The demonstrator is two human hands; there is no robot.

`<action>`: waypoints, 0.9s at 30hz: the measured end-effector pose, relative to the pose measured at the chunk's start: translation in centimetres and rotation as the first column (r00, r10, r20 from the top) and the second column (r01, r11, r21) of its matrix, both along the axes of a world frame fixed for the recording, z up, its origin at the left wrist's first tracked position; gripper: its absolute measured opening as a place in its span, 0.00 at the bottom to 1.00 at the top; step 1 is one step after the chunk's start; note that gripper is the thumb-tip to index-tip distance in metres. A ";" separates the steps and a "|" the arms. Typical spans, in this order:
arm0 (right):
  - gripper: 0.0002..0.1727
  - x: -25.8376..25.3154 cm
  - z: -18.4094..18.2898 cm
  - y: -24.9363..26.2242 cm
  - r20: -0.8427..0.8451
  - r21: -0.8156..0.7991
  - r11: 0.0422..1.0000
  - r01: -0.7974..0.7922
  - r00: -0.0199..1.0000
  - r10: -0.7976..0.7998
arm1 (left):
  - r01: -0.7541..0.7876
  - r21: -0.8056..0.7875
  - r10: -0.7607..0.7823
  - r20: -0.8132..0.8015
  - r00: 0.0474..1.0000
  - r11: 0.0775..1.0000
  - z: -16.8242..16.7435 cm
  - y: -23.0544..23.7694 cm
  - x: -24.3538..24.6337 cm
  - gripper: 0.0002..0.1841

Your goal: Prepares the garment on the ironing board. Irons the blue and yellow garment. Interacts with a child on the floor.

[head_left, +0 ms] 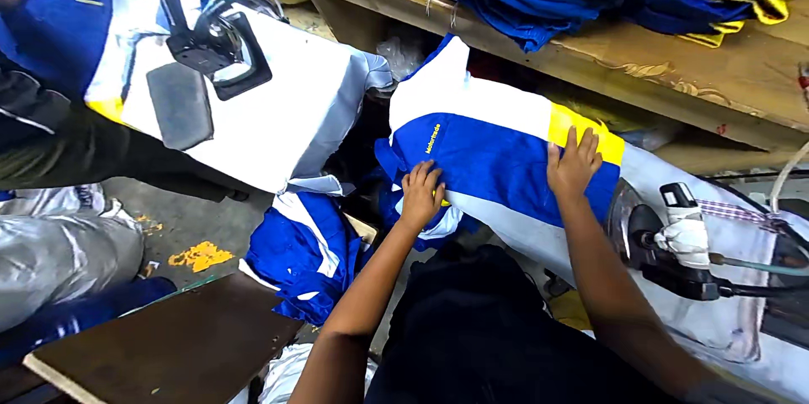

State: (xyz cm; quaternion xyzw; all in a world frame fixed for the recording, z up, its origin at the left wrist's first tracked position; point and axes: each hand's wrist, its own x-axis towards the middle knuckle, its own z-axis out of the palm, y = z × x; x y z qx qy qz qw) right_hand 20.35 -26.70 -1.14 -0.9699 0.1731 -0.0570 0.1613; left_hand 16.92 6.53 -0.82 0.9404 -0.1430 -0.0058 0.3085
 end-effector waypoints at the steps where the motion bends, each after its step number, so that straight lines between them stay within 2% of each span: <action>1: 0.41 -2.3 -0.1 0.9 0.023 -0.006 1.000 0.001 1.000 -0.001 | -0.002 -0.007 0.002 0.044 0.999 1.000 0.1 -0.3 1.3 0.18; 3: 0.42 -5.7 -0.9 1.4 -0.010 -0.007 1.000 0.024 1.000 -0.024 | 0.011 -0.006 -0.010 0.139 0.990 1.000 0.2 -1.6 4.0 0.18; 5: 0.42 -7.9 -2.4 0.8 -0.066 -0.007 0.999 0.038 0.997 -0.039 | 0.035 0.091 -0.050 0.175 0.983 0.995 -0.8 -2.8 6.4 0.23; 8: 0.42 -9.5 -3.9 -0.8 -0.119 -0.037 0.998 0.041 0.992 -0.045 | 0.053 0.286 -0.074 0.063 0.995 0.957 -4.2 -2.8 8.0 0.36; 12: 0.41 -9.7 -3.4 -1.2 -0.192 -0.017 0.999 0.050 0.980 -0.052 | 0.065 0.351 -0.079 0.026 0.997 0.934 -4.7 -2.4 7.8 0.39; 15: 0.40 -9.1 -1.0 -0.4 -0.321 0.067 0.995 0.067 0.946 -0.043 | 0.079 0.347 -0.075 -0.025 0.997 0.934 -2.9 -3.0 7.7 0.41; 17: 0.39 -8.8 0.6 0.8 -0.344 0.104 0.993 0.056 0.939 -0.016 | 0.107 0.297 -0.125 0.042 0.991 0.949 -1.9 -4.3 7.3 0.39; 19: 0.38 -8.7 1.8 1.7 -0.268 0.122 0.992 0.011 0.963 0.022 | 0.162 0.244 -0.199 0.136 0.970 0.956 -2.4 -6.0 6.8 0.34; 22: 0.38 -8.7 4.5 0.5 -0.055 0.065 0.998 -0.020 0.998 0.024 | 0.259 0.291 -0.282 0.039 0.959 0.921 -4.4 -7.6 6.0 0.34; 24: 0.39 -9.3 7.8 -2.5 0.005 -0.016 0.998 0.062 0.998 -0.062 | 0.282 0.323 -0.296 -0.008 0.955 0.903 -4.8 -7.9 6.0 0.35; 26: 0.40 -10.3 11.4 -6.0 -0.089 -0.024 0.975 0.222 0.971 -0.223 | 0.305 0.335 -0.300 -0.067 0.951 0.891 -3.9 -8.1 5.9 0.34; 27: 0.40 -10.5 12.6 -7.7 -0.190 -0.017 0.952 0.306 0.934 -0.303 | 0.324 0.329 -0.306 -0.108 0.946 0.887 -3.2 -8.3 5.7 0.33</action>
